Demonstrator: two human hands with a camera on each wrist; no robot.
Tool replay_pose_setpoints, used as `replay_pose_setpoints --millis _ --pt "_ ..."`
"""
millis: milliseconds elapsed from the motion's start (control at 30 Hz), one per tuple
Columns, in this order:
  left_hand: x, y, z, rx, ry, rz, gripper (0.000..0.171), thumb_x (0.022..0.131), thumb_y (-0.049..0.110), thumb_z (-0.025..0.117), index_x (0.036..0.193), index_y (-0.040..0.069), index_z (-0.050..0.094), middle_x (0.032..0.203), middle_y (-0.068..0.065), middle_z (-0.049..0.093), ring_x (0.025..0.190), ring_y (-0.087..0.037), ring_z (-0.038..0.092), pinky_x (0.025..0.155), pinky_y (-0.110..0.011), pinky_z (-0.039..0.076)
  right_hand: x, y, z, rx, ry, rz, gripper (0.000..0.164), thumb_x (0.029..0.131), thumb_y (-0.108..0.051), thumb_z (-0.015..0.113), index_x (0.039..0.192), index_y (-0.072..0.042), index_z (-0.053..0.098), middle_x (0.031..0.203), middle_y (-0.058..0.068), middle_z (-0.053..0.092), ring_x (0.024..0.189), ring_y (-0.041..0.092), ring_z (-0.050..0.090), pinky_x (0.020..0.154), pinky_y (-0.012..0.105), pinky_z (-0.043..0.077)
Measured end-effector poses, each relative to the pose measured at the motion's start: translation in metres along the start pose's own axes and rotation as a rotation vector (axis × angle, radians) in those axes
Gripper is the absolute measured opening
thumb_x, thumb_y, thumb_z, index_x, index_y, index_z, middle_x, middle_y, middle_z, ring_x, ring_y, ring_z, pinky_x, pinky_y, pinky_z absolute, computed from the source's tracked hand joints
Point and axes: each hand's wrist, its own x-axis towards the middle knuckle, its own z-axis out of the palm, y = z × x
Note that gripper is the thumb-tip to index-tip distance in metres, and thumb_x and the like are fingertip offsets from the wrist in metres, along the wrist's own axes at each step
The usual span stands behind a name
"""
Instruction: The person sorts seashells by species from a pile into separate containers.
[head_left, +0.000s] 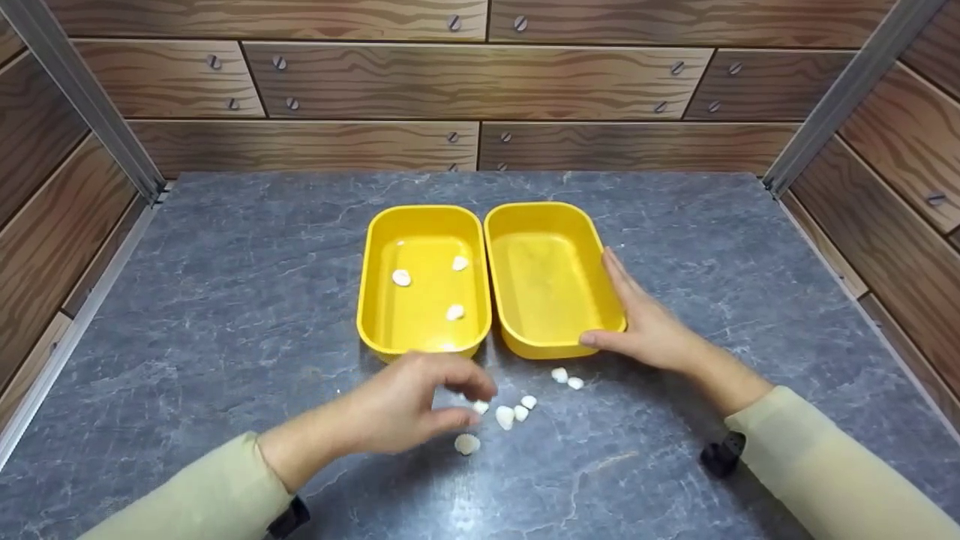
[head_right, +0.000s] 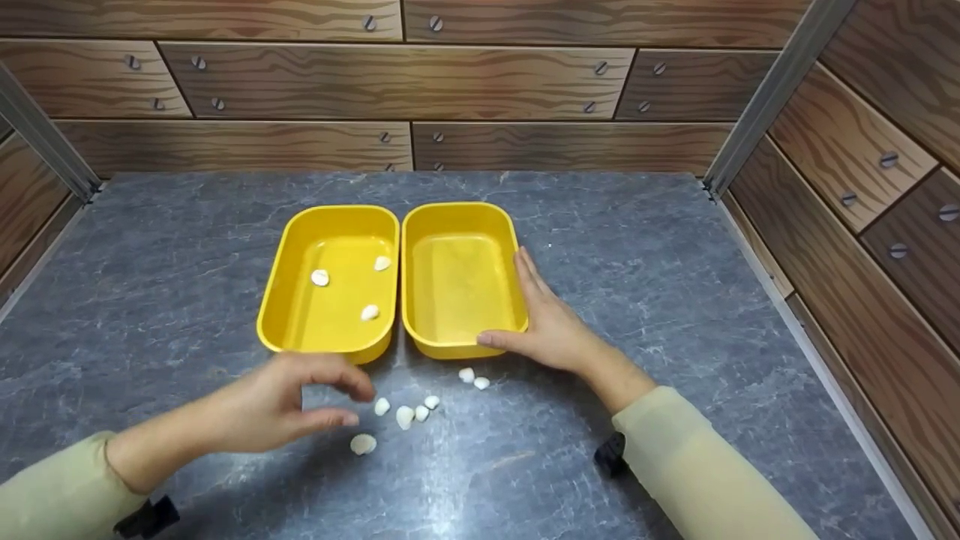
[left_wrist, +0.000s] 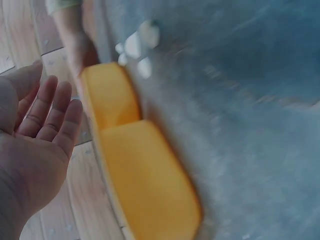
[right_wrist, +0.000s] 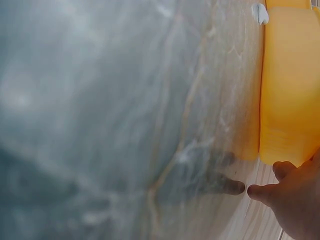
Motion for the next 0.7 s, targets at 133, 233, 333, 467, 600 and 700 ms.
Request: replay_pose_setpoints --millis 133,233,333,467,600,700 --pt "-0.009 -0.013 0.011 0.018 -0.045 -0.02 0.021 0.096 0.011 0.08 0.117 0.008 0.076 0.114 -0.003 0.077 0.109 -0.01 0.07 0.1 -0.031 0.056 0.0 0.0 0.0 0.0 0.0 0.005 0.123 0.091 -0.051 0.082 0.171 -0.015 -0.004 0.178 0.006 -0.007 0.16 0.044 0.013 0.125 0.065 0.016" --pt "-0.014 -0.021 0.018 0.018 -0.059 -0.039 0.021 0.097 0.014 0.08 0.116 0.007 0.076 0.114 -0.003 0.077 0.108 -0.01 0.07 0.1 -0.03 0.056 0.0 0.0 0.0 0.0 -0.002 0.01 0.123 0.091 -0.051 0.081 0.171 -0.015 -0.004 0.178 0.006 -0.007 0.159 0.045 0.014 0.125 0.065 0.017" --pt "-0.017 -0.029 0.022 0.009 -0.067 -0.066 0.021 0.096 0.014 0.081 0.115 0.006 0.076 0.114 -0.003 0.077 0.108 -0.01 0.07 0.1 -0.03 0.056 -0.001 0.001 0.0 0.002 -0.002 0.013 0.123 0.091 -0.052 0.081 0.171 -0.016 -0.005 0.178 0.006 -0.007 0.159 0.045 0.015 0.125 0.065 0.017" --pt "-0.02 -0.038 0.027 0.002 -0.072 -0.099 0.024 0.094 0.012 0.083 0.116 0.007 0.076 0.115 -0.001 0.076 0.107 -0.009 0.068 0.1 -0.03 0.055 0.0 0.001 0.0 0.005 -0.007 0.016 0.123 0.091 -0.051 0.081 0.171 -0.017 -0.005 0.178 0.006 -0.007 0.159 0.046 0.015 0.124 0.066 0.017" --pt "-0.021 -0.046 0.029 0.023 -0.067 -0.094 0.025 0.092 0.013 0.084 0.116 0.009 0.076 0.114 0.001 0.074 0.104 -0.009 0.066 0.097 -0.03 0.055 0.0 0.0 -0.001 0.0 -0.013 0.02 0.122 0.092 -0.05 0.081 0.171 -0.018 -0.006 0.178 0.006 -0.007 0.159 0.047 0.014 0.123 0.068 0.017" --pt "-0.02 -0.05 0.031 0.041 -0.073 -0.076 0.026 0.091 0.015 0.085 0.116 0.011 0.077 0.112 0.003 0.072 0.102 -0.009 0.064 0.094 -0.029 0.055 0.0 -0.001 -0.001 -0.006 -0.014 0.024 0.122 0.092 -0.051 0.08 0.171 -0.019 -0.006 0.178 0.005 -0.007 0.159 0.048 0.014 0.123 0.069 0.017"
